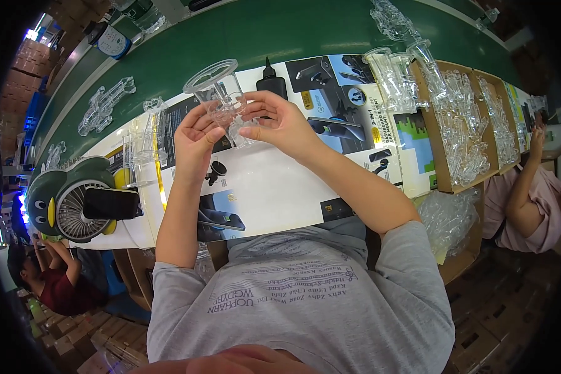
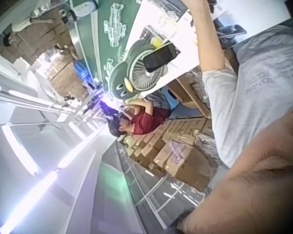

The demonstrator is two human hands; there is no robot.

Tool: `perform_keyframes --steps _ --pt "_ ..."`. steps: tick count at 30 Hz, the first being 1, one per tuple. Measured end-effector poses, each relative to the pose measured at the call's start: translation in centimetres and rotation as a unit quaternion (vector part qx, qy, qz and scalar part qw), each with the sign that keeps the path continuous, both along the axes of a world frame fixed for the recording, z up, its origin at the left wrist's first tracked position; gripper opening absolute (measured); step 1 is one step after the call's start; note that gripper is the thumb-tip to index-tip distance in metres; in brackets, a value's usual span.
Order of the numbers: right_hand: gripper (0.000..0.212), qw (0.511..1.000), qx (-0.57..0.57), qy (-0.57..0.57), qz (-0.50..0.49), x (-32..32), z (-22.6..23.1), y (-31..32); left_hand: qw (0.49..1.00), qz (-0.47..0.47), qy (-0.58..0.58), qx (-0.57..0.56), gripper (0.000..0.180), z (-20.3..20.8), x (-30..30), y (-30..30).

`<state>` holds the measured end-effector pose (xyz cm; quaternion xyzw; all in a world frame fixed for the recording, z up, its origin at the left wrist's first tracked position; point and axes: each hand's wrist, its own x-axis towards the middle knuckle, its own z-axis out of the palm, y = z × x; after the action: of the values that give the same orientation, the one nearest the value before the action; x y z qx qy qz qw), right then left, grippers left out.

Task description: Assembling clear plastic housing components using a solvent dispenser at a factory workstation.

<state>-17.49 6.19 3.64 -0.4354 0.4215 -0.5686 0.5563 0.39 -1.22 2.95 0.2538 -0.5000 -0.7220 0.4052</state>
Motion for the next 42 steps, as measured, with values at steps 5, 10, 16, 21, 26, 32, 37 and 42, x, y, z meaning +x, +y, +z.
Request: perform_keyframes --steps 5,10,16,21,26,32,37,42 --pt "0.060 0.998 -0.029 0.049 -0.016 0.1 0.2 0.1 1.000 -0.002 0.022 0.014 0.054 -0.1 -0.1 0.0" --pt "0.060 0.999 -0.025 0.039 -0.008 0.1 0.0 0.0 0.999 0.000 0.028 0.014 0.054 -0.3 0.0 0.0" --pt "0.057 0.999 -0.016 0.036 -0.024 -0.1 -0.5 -0.1 0.999 0.005 0.040 0.032 0.054 -0.4 -0.3 0.0" --pt "0.054 0.999 0.002 0.027 -0.041 0.1 -0.5 -0.2 0.996 0.000 0.036 0.080 0.052 0.2 -0.5 0.3" --pt "0.057 0.999 0.011 0.006 -0.050 0.2 -0.4 -0.2 0.996 0.005 0.024 0.089 0.052 0.2 -0.6 0.4" --pt "0.064 0.998 -0.013 0.029 -0.050 -0.1 -0.4 -0.2 0.998 0.009 0.017 0.066 0.055 0.6 -0.7 0.7" --pt "0.064 0.998 -0.005 0.032 -0.052 -0.2 -0.1 -0.1 0.999 0.016 0.007 0.036 0.058 0.9 -0.9 0.9" --pt "0.062 0.998 -0.012 0.038 -0.055 -0.2 -0.2 0.0 0.998 0.008 0.020 0.060 0.057 0.6 -0.9 0.8"
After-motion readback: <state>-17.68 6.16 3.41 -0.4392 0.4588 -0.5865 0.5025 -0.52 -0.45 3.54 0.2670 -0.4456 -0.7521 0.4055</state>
